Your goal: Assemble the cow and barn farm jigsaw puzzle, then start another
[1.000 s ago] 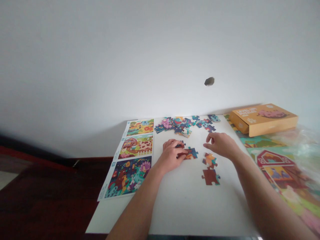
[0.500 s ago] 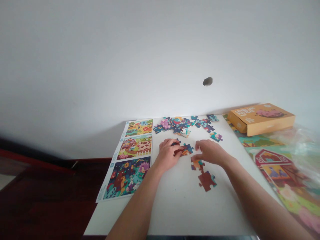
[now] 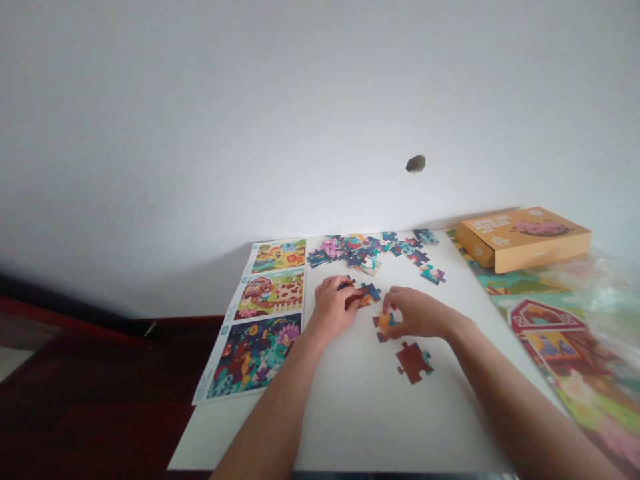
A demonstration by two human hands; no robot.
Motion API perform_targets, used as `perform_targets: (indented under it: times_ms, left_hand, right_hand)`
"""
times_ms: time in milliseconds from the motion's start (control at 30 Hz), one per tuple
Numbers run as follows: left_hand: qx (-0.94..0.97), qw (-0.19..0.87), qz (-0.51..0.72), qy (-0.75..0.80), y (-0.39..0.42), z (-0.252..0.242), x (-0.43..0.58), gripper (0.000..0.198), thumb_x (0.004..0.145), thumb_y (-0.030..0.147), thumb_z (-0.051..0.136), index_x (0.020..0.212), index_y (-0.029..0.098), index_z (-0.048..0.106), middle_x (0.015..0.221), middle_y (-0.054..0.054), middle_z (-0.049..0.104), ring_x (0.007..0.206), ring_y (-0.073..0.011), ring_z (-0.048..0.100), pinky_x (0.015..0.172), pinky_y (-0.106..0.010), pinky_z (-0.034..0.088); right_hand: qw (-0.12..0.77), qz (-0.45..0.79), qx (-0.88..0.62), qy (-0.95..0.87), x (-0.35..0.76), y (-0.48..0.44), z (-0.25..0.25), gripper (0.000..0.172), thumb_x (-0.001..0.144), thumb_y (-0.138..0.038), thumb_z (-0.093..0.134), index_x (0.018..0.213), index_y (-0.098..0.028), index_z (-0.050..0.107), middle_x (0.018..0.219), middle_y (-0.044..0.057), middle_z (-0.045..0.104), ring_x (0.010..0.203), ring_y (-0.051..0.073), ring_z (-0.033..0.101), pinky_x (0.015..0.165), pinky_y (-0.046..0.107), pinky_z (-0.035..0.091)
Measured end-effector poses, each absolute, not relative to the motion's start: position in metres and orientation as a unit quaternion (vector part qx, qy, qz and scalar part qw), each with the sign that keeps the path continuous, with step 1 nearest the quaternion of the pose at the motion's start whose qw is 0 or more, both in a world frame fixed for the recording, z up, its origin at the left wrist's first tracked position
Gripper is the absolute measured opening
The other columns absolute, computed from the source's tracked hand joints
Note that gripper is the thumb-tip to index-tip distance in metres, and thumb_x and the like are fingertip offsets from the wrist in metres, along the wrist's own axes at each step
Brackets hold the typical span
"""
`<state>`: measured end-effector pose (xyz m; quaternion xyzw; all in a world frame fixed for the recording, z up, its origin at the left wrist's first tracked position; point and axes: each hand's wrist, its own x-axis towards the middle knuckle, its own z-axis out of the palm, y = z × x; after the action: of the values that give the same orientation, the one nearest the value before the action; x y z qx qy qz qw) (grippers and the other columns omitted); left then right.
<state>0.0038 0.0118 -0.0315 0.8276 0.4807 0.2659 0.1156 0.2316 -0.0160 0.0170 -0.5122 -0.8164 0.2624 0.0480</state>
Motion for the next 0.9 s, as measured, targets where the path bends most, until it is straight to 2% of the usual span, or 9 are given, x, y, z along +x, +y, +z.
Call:
perform_targets:
  times_ms: [233, 467, 900]
  left_hand:
    - [0.842, 0.119, 0.255, 0.460, 0.0094, -0.0309, 0.0049, 0.017, 0.084, 0.024, 0.072, 0.099, 0.030, 0.076, 0.115, -0.004, 0.064, 0.116, -0.0264, 0.054, 0.101, -0.047, 0.044]
    - [0.843, 0.128, 0.252, 0.457, 0.0096, -0.0285, 0.0055, 0.014, 0.086, 0.028, 0.071, 0.099, 0.030, 0.076, 0.116, -0.004, 0.065, 0.118, -0.0265, 0.054, 0.102, -0.047, 0.044]
    - [0.855, 0.147, 0.252, 0.428, 0.0058, -0.0252, 0.0068, 0.016, 0.087, 0.022, 0.069, 0.098, 0.030, 0.077, 0.115, -0.004, 0.064, 0.116, -0.0248, 0.055, 0.103, -0.046, 0.043]
  right_hand:
    - [0.060, 0.260, -0.494, -0.828, 0.2261, -0.0166, 0.0201, 0.024, 0.073, -0.041, 0.078, 0.089, -0.024, 0.072, 0.098, 0.006, 0.066, 0.089, 0.023, 0.064, 0.077, 0.030, 0.046]
    - [0.072, 0.258, -0.497, -0.825, 0.2272, -0.0165, 0.0167, 0.026, 0.074, -0.043, 0.078, 0.091, -0.024, 0.071, 0.097, 0.005, 0.067, 0.090, 0.024, 0.064, 0.078, 0.031, 0.046]
    - [0.055, 0.257, -0.503, -0.823, 0.2263, -0.0174, 0.0168, 0.027, 0.074, -0.038, 0.076, 0.096, -0.024, 0.069, 0.100, 0.005, 0.069, 0.092, 0.025, 0.065, 0.078, 0.031, 0.046]
